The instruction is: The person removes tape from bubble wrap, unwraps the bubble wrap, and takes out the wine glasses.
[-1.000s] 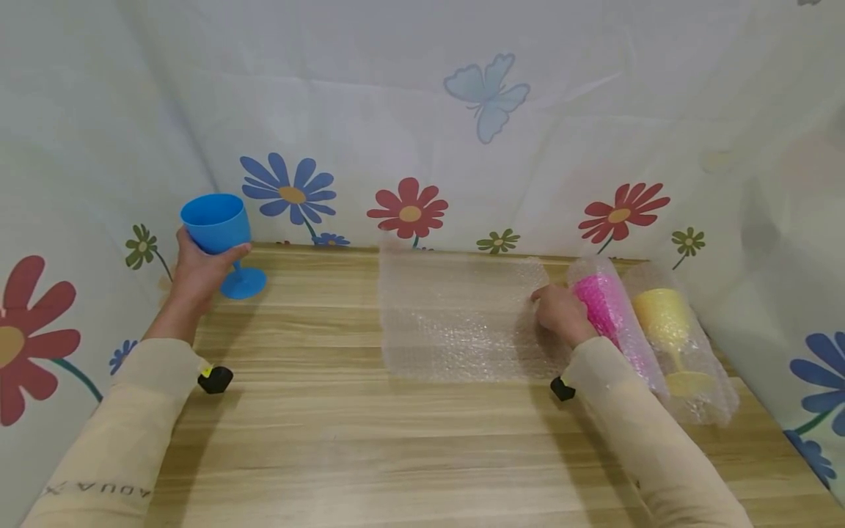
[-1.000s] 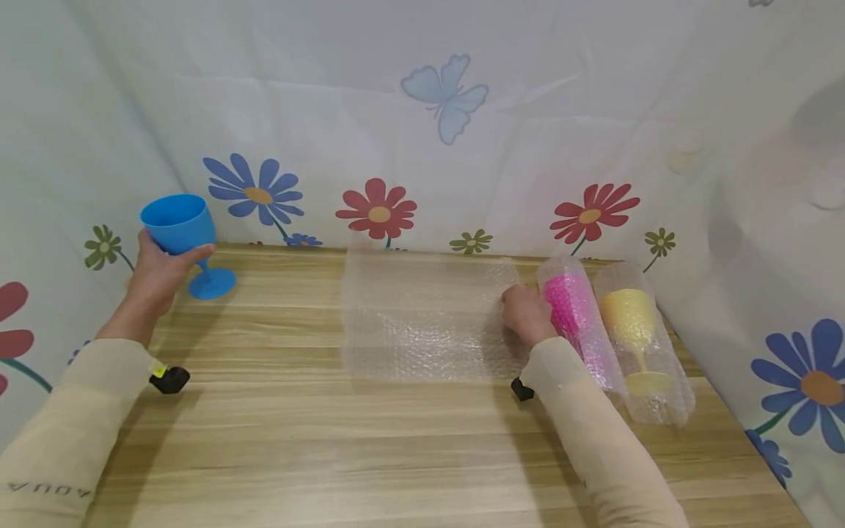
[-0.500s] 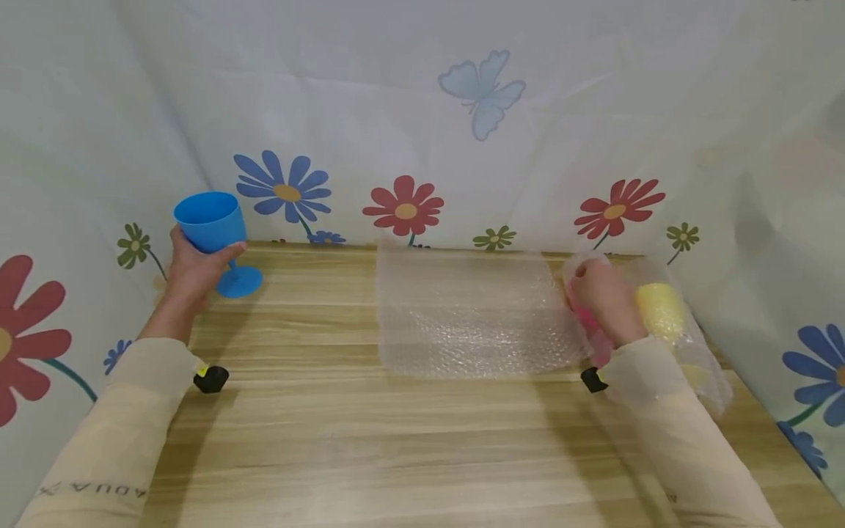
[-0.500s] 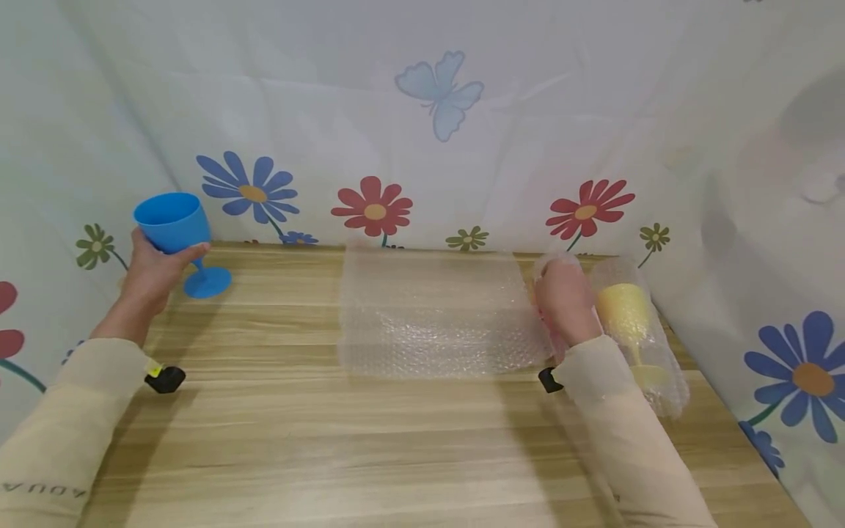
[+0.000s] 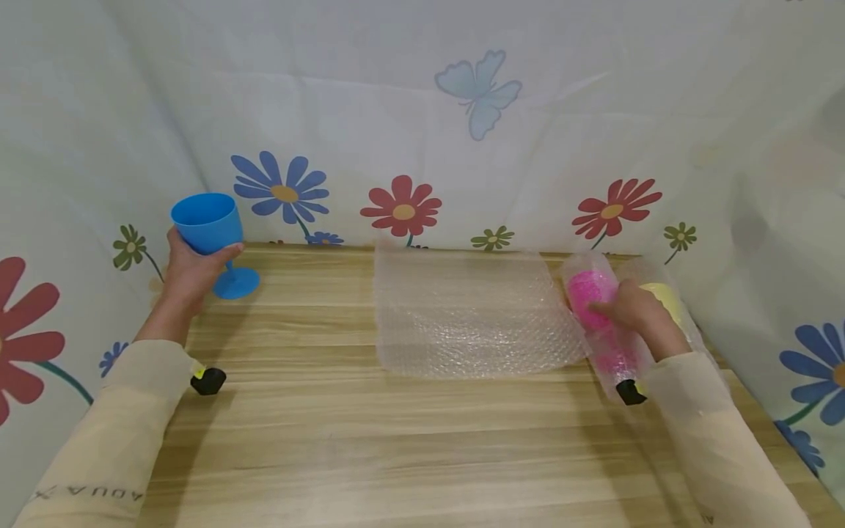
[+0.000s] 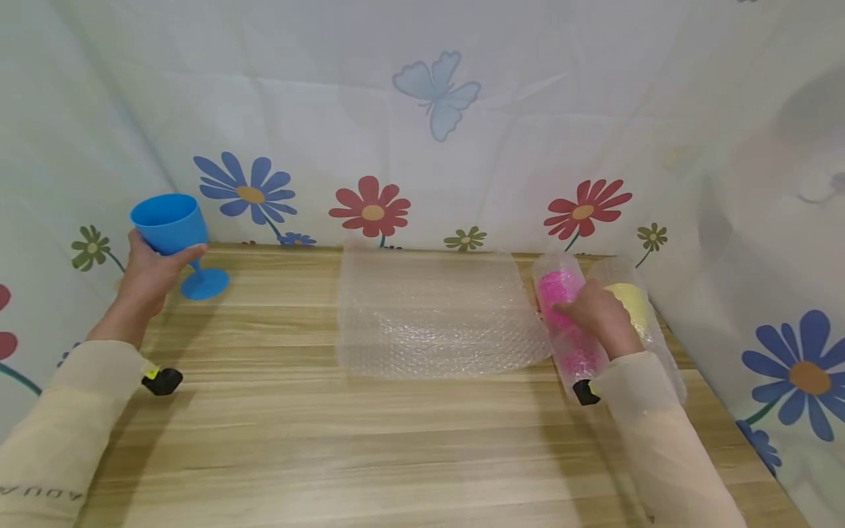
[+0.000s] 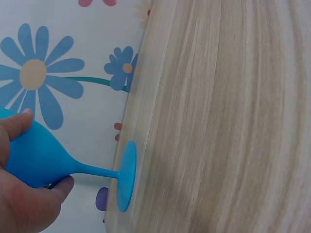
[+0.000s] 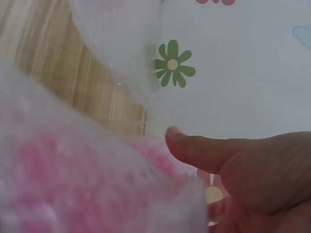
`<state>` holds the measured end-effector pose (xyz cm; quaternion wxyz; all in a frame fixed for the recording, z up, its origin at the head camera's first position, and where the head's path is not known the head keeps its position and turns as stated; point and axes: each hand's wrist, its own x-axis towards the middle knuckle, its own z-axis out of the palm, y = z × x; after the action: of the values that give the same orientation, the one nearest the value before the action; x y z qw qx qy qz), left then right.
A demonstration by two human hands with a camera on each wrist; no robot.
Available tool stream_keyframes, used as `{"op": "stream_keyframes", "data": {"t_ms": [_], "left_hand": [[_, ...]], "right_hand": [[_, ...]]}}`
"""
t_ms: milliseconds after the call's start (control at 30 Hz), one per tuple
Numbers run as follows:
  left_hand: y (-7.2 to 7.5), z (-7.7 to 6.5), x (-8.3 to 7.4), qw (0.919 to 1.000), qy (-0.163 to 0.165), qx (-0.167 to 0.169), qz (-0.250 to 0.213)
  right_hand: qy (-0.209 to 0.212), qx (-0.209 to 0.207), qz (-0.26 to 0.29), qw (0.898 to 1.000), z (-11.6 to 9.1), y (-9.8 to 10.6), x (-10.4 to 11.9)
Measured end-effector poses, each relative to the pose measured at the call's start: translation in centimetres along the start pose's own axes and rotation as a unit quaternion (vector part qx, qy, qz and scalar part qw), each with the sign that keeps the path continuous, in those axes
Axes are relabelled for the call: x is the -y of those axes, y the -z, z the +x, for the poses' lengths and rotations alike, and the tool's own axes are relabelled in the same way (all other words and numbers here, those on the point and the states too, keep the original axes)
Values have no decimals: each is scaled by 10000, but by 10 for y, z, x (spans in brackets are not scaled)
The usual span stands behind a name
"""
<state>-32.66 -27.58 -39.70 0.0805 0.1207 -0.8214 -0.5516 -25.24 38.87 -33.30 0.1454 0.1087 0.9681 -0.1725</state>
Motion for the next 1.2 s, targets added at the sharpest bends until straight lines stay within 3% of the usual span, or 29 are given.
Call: {"op": "stream_keyframes", "data": {"t_ms": [167,267,433,633,833,1000,1200], "left_hand": [[-1,1,0,10000,-25,-23,-12],[-1,1,0,10000,-30,-21,-24],[-1,1,-1,10000,-16,-9,-24],[0,0,-2,10000,-9,-6,-11],[0,-1,-2,10000,3,5,39],[1,-4,-4,9999,44,9,111],[2,-5,-4,9999,30,39,144]], "right_hand": [[105,193,119,9997,3,0,-6],[25,94,197,9998,2,-1,-8],[-168,-471,467,9977,-8,1,-10],[-34,-1180,354,9924,-32,18,-6],[98,-1550,535,9864,-61,34,-2],[729,-1453,801,9834,-77,36,9],[1339,-862,1284,9788,-88,23,31]]}}
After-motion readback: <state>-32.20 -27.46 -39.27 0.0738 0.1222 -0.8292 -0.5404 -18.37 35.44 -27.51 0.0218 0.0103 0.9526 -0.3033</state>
